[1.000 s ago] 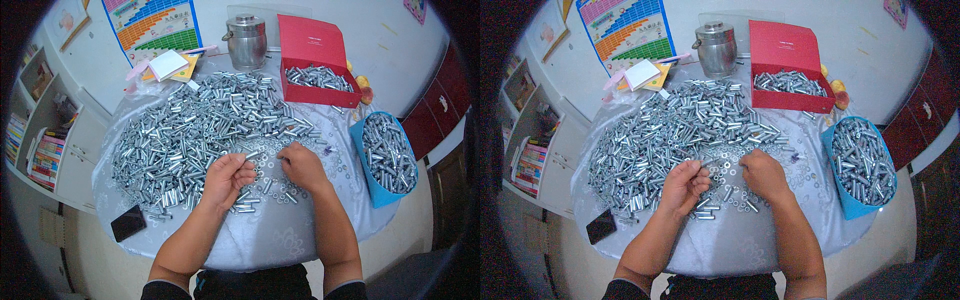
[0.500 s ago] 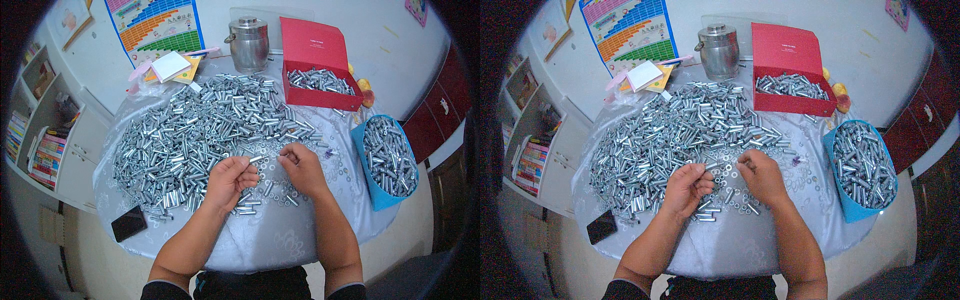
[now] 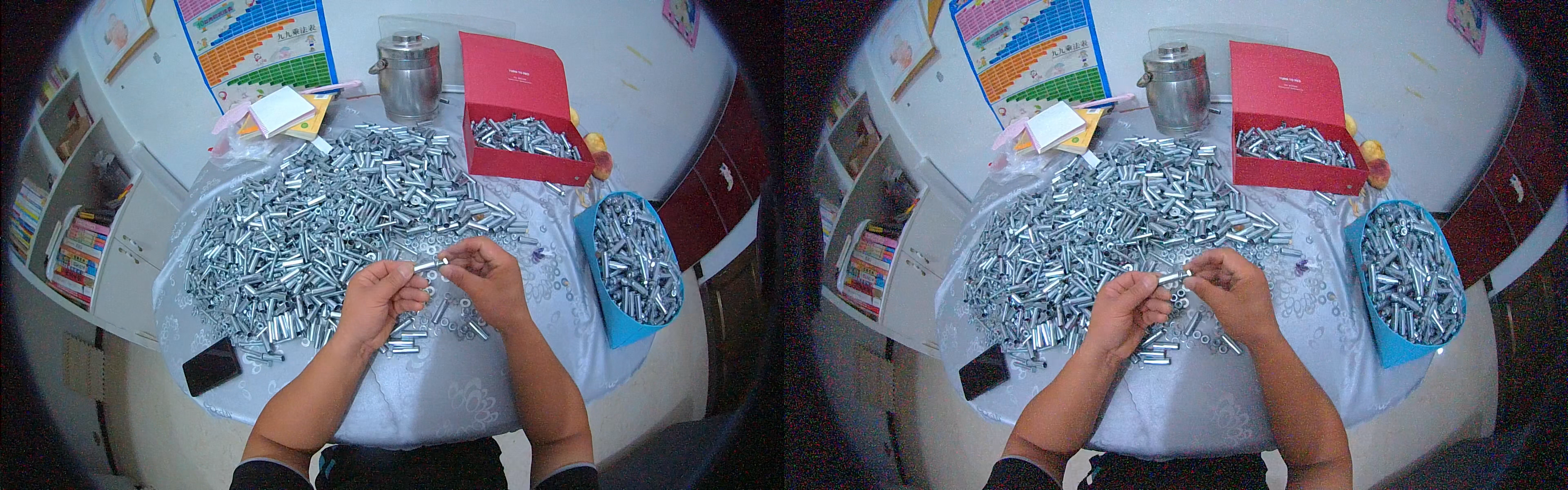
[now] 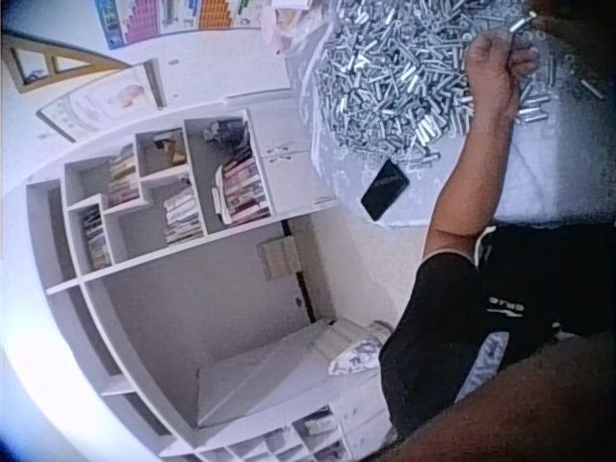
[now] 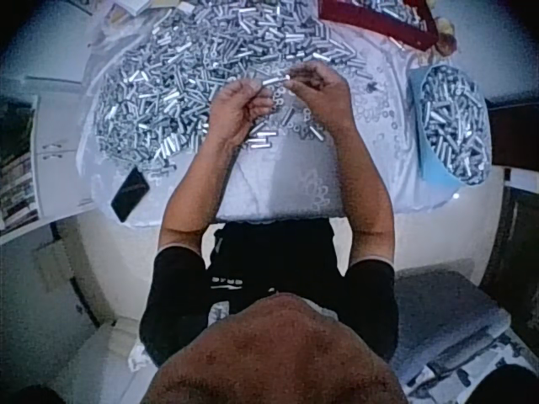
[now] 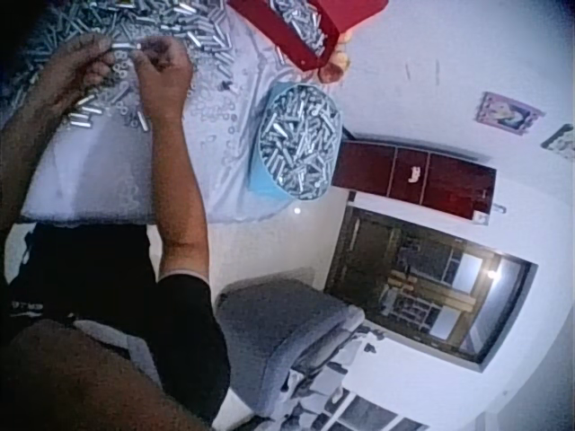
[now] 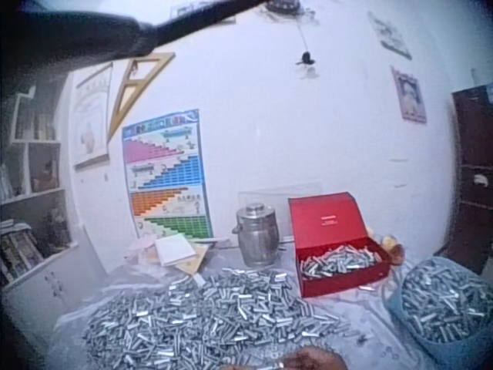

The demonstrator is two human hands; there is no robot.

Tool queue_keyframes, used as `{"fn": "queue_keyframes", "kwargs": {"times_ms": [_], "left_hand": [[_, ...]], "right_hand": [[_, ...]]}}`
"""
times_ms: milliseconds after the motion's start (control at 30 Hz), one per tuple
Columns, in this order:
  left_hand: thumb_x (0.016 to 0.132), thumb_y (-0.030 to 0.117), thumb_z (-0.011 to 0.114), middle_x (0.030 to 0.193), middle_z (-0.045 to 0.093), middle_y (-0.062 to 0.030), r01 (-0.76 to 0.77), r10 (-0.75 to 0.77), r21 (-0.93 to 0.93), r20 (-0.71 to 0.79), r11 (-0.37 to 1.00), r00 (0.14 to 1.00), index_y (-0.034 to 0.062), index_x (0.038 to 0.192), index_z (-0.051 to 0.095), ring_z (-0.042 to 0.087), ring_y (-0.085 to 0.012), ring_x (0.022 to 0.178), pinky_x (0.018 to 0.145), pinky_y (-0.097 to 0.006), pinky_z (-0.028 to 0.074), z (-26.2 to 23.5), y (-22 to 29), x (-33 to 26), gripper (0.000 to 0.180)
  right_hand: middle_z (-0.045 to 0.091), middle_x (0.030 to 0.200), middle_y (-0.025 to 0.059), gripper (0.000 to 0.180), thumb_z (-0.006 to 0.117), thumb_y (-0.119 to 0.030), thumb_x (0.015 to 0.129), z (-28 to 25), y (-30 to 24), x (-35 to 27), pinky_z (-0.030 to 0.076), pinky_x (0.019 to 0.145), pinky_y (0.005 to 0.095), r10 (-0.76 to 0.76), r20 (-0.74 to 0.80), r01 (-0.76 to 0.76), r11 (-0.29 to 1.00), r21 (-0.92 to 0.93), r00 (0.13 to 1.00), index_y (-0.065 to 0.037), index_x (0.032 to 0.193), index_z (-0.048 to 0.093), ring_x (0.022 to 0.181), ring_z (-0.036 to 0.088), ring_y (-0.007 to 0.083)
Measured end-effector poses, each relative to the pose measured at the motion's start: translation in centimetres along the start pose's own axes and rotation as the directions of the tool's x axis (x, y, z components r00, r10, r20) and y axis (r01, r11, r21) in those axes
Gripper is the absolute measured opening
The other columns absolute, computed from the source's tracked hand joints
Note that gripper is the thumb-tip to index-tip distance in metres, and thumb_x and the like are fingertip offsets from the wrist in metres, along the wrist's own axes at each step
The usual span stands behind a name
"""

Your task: The person sits at a table and repeatedly picks up small metal bolts and washers from a large pile. They thread the washers onto the bolts by hand and place the assembled fasteners into a blue container.

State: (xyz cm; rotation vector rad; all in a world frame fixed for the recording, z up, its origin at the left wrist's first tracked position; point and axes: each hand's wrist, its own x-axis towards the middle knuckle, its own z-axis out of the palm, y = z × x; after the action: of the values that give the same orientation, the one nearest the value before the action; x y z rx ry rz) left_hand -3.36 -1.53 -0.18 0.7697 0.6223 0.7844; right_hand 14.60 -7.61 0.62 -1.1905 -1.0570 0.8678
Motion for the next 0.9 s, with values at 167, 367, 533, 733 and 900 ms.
{"fn": "queue_keyframes", "kwargs": {"times_ms": [167,367,533,733,900], "left_hand": [[0.095,0.015,0.057,0.087,0.069,-0.0142,-0.005,0.005,-0.002,0.023,1.0,1.0,-0.0022,0.099,0.061,0.069,-0.0175,0.069,0.061,-0.026,0.058,-0.3,-0.1,0.0,0.018],[0.094,0.014,0.059,0.087,0.069,-0.016,-0.012,0.011,0.014,0.059,1.0,0.998,-0.0032,0.1,0.061,0.069,-0.0189,0.07,0.061,-0.027,0.058,-0.3,0.1,0.0,0.018],[0.093,0.012,0.059,0.087,0.068,-0.0172,-0.014,0.009,0.079,0.055,0.997,0.998,-0.0038,0.102,0.061,0.069,-0.0207,0.07,0.06,-0.027,0.058,0.0,0.1,-0.2,0.018],[0.093,0.012,0.059,0.086,0.068,-0.017,-0.017,0.014,0.061,0.048,0.998,0.999,-0.0036,0.102,0.061,0.069,-0.0208,0.07,0.06,-0.028,0.058,0.0,0.1,-0.1,0.018],[0.093,0.012,0.059,0.086,0.068,-0.0163,-0.023,0.02,0.067,0.048,0.997,0.999,-0.0035,0.101,0.061,0.069,-0.0204,0.07,0.061,-0.028,0.058,-0.1,0.0,-0.1,0.018]], "right_hand": [[0.067,0.092,0.0057,0.022,0.072,-0.002,0.079,-0.2,-0.1,-0.1,0.05,0.07,0.0234,0.013,0.029,-0.01,0.994,-0.106,0.999,-0.002,0.101,0.069,0.079,0.062,0.0094],[0.066,0.082,0.005,0.01,0.069,-0.005,0.083,-0.3,-0.2,-0.2,0.049,0.062,0.0237,0.043,0.031,-0.039,0.991,-0.126,0.999,-0.002,0.093,0.069,0.07,0.061,0.0099],[0.063,0.072,0.0045,0.012,0.065,-0.014,0.088,-0.9,0.0,0.0,0.046,0.056,0.0241,0.166,0.031,-0.15,0.947,-0.284,0.986,-0.002,0.087,0.067,0.062,0.058,0.0095],[0.058,0.066,0.003,0.019,0.059,-0.017,0.092,0.2,-0.4,-0.2,0.045,0.054,0.0249,-0.02,0.037,0.026,0.986,-0.163,0.999,0.0,0.084,0.063,0.058,0.054,0.0096],[0.06,0.067,0.0035,0.022,0.062,-0.022,0.091,-0.7,0.2,-0.1,0.045,0.057,0.0271,0.244,0.085,-0.208,0.931,-0.3,0.966,-0.001,0.085,0.064,0.063,0.055,0.01]]}}
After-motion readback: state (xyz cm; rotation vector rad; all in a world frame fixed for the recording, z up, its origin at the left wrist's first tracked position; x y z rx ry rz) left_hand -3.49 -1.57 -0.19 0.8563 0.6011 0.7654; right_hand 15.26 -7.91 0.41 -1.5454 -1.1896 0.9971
